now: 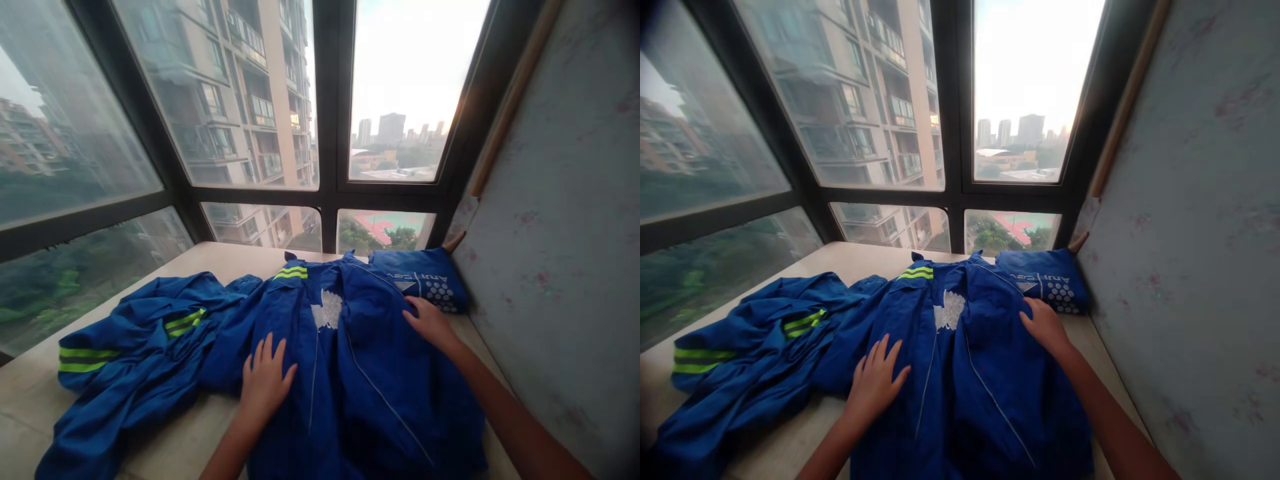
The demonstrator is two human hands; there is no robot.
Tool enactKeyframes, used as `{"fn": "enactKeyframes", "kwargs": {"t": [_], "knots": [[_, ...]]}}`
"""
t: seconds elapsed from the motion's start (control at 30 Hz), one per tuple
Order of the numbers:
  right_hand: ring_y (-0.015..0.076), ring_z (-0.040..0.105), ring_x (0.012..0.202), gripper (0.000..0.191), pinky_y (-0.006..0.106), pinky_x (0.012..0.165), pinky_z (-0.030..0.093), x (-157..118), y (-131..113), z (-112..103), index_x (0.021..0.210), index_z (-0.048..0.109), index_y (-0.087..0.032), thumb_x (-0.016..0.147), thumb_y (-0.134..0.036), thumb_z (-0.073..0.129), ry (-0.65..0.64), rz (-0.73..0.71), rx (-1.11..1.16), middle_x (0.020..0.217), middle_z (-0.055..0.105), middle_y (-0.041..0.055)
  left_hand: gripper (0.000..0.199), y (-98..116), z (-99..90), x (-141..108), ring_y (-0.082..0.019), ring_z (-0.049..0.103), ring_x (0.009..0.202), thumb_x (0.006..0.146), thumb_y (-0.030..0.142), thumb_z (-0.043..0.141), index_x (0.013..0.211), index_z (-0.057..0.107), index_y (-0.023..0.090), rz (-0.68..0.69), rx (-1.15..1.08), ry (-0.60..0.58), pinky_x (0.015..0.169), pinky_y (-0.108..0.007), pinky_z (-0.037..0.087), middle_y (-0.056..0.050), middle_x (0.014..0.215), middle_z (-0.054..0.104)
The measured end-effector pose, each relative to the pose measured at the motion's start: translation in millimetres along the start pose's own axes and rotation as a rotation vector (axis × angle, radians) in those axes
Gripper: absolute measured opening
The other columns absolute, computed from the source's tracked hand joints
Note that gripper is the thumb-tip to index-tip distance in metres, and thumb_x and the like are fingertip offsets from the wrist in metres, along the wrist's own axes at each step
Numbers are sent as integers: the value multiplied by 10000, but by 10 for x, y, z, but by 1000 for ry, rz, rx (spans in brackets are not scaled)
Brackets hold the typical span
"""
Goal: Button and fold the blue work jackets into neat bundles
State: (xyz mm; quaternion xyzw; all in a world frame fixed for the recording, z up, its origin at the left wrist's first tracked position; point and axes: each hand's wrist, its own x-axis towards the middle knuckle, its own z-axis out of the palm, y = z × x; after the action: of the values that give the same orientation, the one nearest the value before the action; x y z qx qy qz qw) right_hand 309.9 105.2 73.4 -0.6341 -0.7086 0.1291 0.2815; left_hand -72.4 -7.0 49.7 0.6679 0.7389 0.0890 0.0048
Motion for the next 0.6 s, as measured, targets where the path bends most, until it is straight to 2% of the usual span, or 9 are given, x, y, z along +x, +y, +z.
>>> {"fn": "enactKeyframes", "kwargs": {"t": [0.07, 0.13, 0.17, 0.23, 0.33, 0.43, 0.5, 0.6], "knots": [[319, 567, 1229, 418, 484, 1088, 409, -498, 612, 160, 1200, 618, -141, 826, -326, 611, 49, 148, -24, 1266, 627, 168, 570, -166, 379, -481, -408, 345, 1411, 885, 374, 546, 1421, 519, 184, -46, 61, 51, 1070, -595, 360, -198, 1564, 346], [354, 531, 1278, 568, 504, 1108, 387, -986, 1048, 298, 1272, 575, -123, 810, -454, 588, 132, 300, 13, 1326, 590, 195, 602, -263, 648, -849, -400, 311, 1432, 885, 412, 508, 1436, 506, 170, -59, 71, 124, 1067, -545, 386, -195, 1591, 290], [360, 546, 1265, 637, 505, 1094, 407, -1192, 1170, 352, 1303, 557, -131, 796, -516, 589, 141, 380, 71, 1330, 591, 195, 604, -282, 733, -971, -393, 299, 1439, 885, 419, 494, 1435, 510, 171, -60, 78, 150, 1074, -534, 382, -190, 1593, 287], [364, 568, 1246, 712, 505, 1071, 437, -1478, 1224, 425, 1327, 551, -172, 757, -594, 614, 117, 502, 209, 1331, 605, 176, 578, -275, 815, -1076, -378, 287, 1448, 890, 410, 470, 1426, 525, 202, -50, 106, 162, 1100, -551, 341, -168, 1584, 319], [342, 598, 1221, 628, 468, 1051, 470, -1581, 1013, 454, 1244, 619, -222, 741, -597, 649, 4, 558, 435, 1283, 656, 128, 533, -248, 790, -936, -356, 303, 1446, 909, 369, 435, 1424, 523, 266, 7, 144, 88, 1121, -591, 279, -129, 1565, 377], [315, 665, 1121, 485, 425, 998, 515, -1478, 790, 420, 1120, 678, -212, 781, -556, 629, -133, 539, 666, 1158, 724, 107, 527, -338, 690, -599, -347, 319, 1441, 927, 358, 409, 1438, 499, 268, 71, 156, 18, 1125, -610, 252, -122, 1564, 382], [312, 691, 1065, 429, 426, 973, 531, -1423, 727, 384, 1058, 692, -206, 762, -514, 647, -131, 554, 730, 1103, 744, 102, 527, -483, 616, -359, -347, 319, 1441, 938, 361, 394, 1447, 485, 261, 101, 162, 6, 1124, -618, 249, -121, 1564, 382], [301, 698, 1051, 412, 420, 950, 546, -1447, 749, 331, 1048, 682, -208, 726, -465, 664, -66, 636, 853, 1087, 749, 101, 519, -733, 513, -89, -328, 338, 1435, 945, 345, 386, 1444, 491, 249, 167, 148, -15, 1094, -545, 346, -122, 1555, 398]]}}
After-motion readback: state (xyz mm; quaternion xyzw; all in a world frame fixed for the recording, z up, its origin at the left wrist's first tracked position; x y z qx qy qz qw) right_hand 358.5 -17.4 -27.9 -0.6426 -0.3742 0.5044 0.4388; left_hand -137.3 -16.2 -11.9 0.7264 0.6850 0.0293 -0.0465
